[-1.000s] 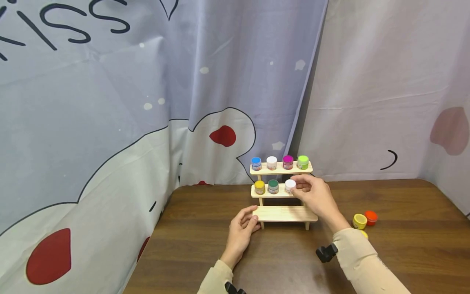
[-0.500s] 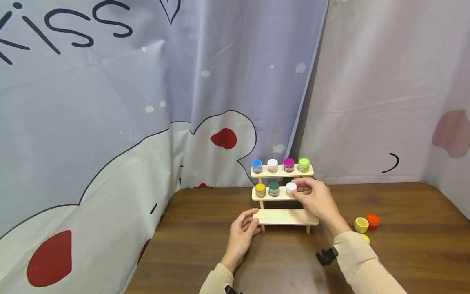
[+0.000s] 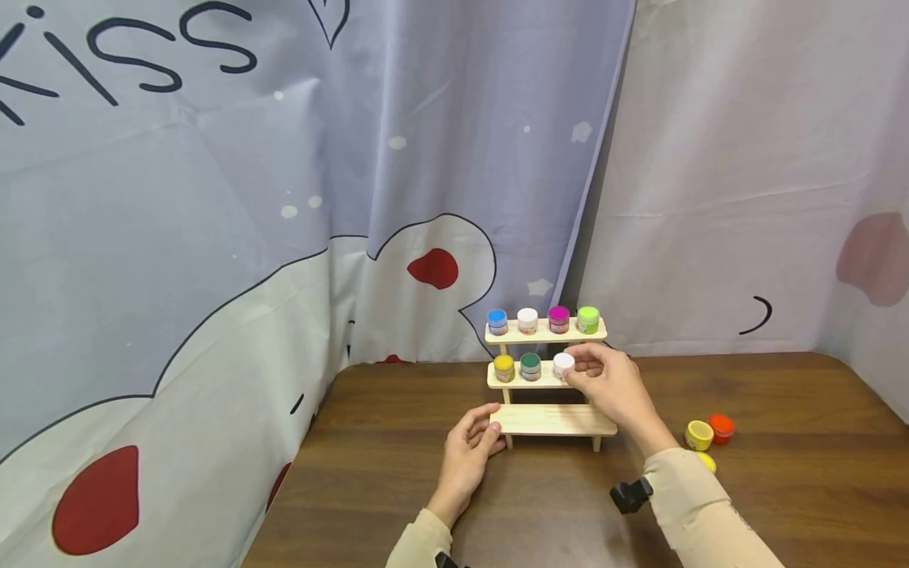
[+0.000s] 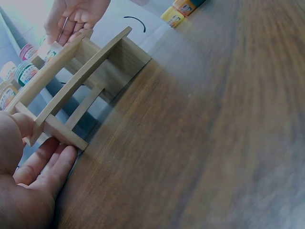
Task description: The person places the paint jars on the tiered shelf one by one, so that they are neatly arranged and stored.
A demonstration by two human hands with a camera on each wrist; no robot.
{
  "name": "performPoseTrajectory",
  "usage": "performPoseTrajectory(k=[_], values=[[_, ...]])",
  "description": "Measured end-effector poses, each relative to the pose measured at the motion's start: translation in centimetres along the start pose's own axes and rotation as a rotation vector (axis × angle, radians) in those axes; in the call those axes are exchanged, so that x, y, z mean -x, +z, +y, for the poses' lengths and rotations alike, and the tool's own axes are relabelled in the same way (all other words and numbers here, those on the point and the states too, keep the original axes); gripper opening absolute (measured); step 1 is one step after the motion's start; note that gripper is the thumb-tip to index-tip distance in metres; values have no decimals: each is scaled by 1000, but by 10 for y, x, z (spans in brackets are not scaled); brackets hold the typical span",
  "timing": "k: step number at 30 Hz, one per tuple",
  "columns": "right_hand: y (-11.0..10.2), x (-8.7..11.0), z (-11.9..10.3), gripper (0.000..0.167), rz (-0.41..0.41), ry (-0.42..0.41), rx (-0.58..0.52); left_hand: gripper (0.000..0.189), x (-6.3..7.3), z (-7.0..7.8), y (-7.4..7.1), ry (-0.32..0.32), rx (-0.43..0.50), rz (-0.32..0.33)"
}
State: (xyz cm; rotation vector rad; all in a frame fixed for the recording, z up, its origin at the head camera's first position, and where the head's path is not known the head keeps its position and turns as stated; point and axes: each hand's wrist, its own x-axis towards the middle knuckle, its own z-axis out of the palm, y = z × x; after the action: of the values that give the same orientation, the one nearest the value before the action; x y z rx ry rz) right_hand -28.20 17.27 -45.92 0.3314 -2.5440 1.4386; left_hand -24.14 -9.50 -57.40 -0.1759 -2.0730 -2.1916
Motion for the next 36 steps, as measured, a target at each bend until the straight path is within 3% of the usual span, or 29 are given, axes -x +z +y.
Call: performPoseTrajectory(k=[22, 36], values=[[-1, 0, -1, 36, -14, 9, 27, 31, -1, -1, 0, -6, 12, 2], [-3, 1, 2, 52, -61, 34, 31, 32, 0, 0, 0, -2, 7, -1]])
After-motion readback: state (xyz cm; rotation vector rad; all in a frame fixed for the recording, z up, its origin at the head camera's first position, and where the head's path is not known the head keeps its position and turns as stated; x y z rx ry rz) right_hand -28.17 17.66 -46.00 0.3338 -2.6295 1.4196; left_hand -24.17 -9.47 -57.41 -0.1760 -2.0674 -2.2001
